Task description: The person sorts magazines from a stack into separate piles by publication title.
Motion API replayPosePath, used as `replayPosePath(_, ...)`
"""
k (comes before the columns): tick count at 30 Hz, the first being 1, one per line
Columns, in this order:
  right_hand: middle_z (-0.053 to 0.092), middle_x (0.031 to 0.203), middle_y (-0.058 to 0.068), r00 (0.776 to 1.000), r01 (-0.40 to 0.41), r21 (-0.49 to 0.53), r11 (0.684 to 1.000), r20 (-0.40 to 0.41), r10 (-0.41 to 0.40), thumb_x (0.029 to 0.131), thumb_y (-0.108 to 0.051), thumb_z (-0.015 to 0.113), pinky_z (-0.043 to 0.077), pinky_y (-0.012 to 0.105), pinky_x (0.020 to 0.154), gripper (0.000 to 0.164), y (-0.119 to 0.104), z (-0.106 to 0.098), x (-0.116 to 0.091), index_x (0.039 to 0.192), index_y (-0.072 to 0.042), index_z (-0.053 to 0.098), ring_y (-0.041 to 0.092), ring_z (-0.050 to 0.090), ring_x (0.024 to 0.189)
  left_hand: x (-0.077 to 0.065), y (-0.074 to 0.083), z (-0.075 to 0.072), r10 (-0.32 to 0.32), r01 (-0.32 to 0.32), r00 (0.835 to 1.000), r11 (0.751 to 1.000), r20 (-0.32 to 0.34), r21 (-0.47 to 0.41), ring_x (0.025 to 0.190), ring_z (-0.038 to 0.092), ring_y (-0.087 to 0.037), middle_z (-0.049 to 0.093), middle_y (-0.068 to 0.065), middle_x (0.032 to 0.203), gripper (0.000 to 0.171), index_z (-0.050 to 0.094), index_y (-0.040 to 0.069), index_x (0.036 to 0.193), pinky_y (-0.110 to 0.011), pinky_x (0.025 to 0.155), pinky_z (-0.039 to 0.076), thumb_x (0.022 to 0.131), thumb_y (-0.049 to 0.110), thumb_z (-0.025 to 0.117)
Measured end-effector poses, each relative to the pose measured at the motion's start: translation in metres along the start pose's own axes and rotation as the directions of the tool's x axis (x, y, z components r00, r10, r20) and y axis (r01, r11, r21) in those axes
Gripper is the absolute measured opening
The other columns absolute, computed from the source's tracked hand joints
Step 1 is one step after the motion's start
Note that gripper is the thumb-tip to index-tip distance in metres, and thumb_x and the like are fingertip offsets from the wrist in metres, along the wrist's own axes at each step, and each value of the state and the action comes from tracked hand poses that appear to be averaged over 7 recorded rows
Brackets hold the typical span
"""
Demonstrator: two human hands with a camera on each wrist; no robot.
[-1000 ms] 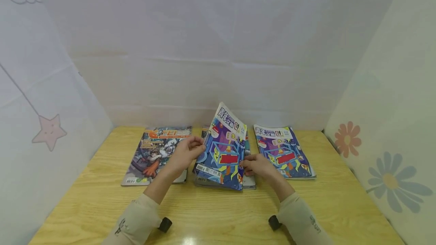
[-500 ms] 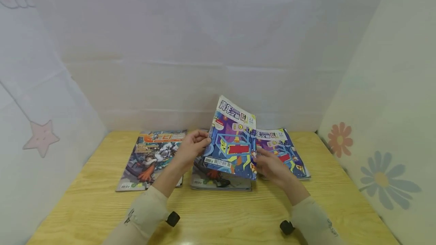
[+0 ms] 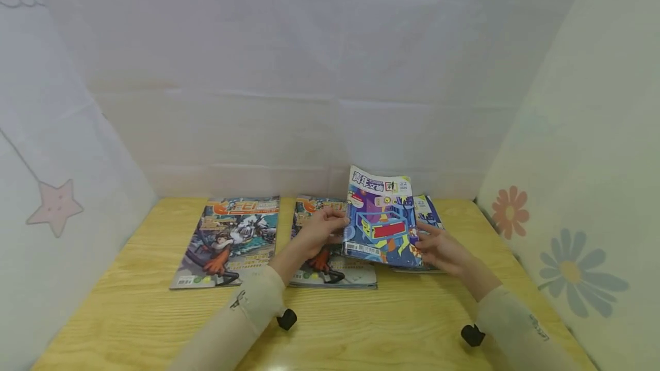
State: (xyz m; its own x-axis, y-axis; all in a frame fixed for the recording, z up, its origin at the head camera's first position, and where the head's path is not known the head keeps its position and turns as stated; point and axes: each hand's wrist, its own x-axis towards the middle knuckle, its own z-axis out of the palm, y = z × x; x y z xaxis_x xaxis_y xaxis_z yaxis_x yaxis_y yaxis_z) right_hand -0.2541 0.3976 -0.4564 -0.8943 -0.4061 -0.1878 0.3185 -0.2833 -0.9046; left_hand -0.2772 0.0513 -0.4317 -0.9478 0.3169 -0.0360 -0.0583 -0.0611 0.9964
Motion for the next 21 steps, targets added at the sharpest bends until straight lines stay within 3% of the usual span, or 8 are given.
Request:
replayPosePath(3, 0.009, 0.166, 0.025, 0.999, -0.018, -0.054, 0.998, -0.034, 0.016, 0.099, 0.012, 0.046, 0.053, 0.043, 0.095, 0.08, -0.001, -0.023, -0.001, 0.163, -0.004, 0.001, 0.025, 0.059, 0.116, 0.011, -0.009, 0.014, -0.028, 0.026, 0.999, 0.998, 0.036, 0.065, 0.095, 0.067, -0.026, 0.065, -0.014, 0.115, 0.028, 0.059, -0.003, 0.121, -0.046, 0.079, 0.06, 0.1, 0.013, 0.068)
replayPosePath(6, 0.008, 0.164, 0.028, 0.998, -0.033, -0.135, 0.99, -0.058, 0.026, 0.099, 0.011, 0.046, 0.051, 0.048, 0.098, 0.078, -0.005, -0.041, -0.005, 0.162, 0.001, 0.001, 0.027, 0.06, 0.118, 0.018, -0.015, 0.03, -0.064, 0.061, 0.997, 0.995, 0.041, 0.077, 0.095, 0.068, -0.03, 0.064, -0.017, 0.115, 0.027, 0.061, -0.004, 0.121, -0.048, 0.08, 0.059, 0.099, 0.011, 0.068)
replayPosePath(9, 0.017, 0.162, 0.03, 0.997, -0.038, -0.203, 0.979, -0.071, 0.024, 0.1, 0.01, 0.045, 0.056, 0.041, 0.091, 0.074, -0.01, -0.053, -0.009, 0.161, 0.004, 0.003, 0.024, 0.063, 0.112, 0.022, -0.018, 0.046, -0.103, 0.101, 0.994, 0.993, 0.026, 0.066, 0.093, 0.068, -0.034, 0.064, -0.018, 0.11, 0.026, 0.063, -0.005, 0.12, -0.047, 0.081, 0.059, 0.099, 0.01, 0.067)
replayPosePath(12, 0.041, 0.149, 0.028, 0.997, -0.048, -0.262, 0.964, -0.075, 0.029, 0.101, 0.009, 0.044, 0.057, 0.029, 0.074, 0.071, -0.017, -0.06, -0.013, 0.161, 0.005, 0.007, 0.019, 0.064, 0.1, 0.026, -0.019, 0.059, -0.137, 0.137, 0.991, 0.989, -0.001, 0.053, 0.092, 0.068, -0.035, 0.064, -0.019, 0.106, 0.028, 0.064, -0.005, 0.122, -0.045, 0.08, 0.06, 0.098, 0.009, 0.068)
replayPosePath(14, 0.054, 0.137, 0.022, 0.996, -0.06, -0.286, 0.956, -0.076, 0.04, 0.101, 0.008, 0.043, 0.056, 0.028, 0.07, 0.069, -0.022, -0.064, -0.016, 0.16, 0.006, 0.01, 0.019, 0.065, 0.095, 0.03, -0.019, 0.066, -0.165, 0.166, 0.986, 0.986, -0.018, 0.031, 0.092, 0.068, -0.035, 0.065, -0.019, 0.104, 0.029, 0.065, -0.005, 0.123, -0.043, 0.079, 0.06, 0.097, 0.008, 0.069)
replayPosePath(17, 0.062, 0.125, 0.017, 0.994, -0.088, -0.311, 0.946, -0.083, 0.065, 0.1, 0.008, 0.042, 0.058, 0.03, 0.07, 0.066, -0.029, -0.067, -0.019, 0.159, 0.008, 0.012, 0.022, 0.066, 0.094, 0.033, -0.02, 0.077, -0.192, 0.192, 0.981, 0.981, -0.033, 0.008, 0.093, 0.068, -0.035, 0.065, -0.019, 0.103, 0.033, 0.063, -0.007, 0.126, -0.041, 0.079, 0.06, 0.097, 0.007, 0.069)
replayPosePath(21, 0.063, 0.125, 0.017, 0.991, -0.112, -0.347, 0.931, -0.112, 0.077, 0.098, 0.009, 0.042, 0.057, 0.03, 0.066, 0.065, -0.036, -0.07, -0.021, 0.158, 0.009, 0.016, 0.022, 0.066, 0.09, 0.034, -0.023, 0.089, -0.201, 0.202, 0.978, 0.979, -0.064, 0.019, 0.09, 0.068, -0.035, 0.066, -0.02, 0.102, 0.028, 0.064, -0.006, 0.122, -0.041, 0.078, 0.06, 0.096, 0.004, 0.069)
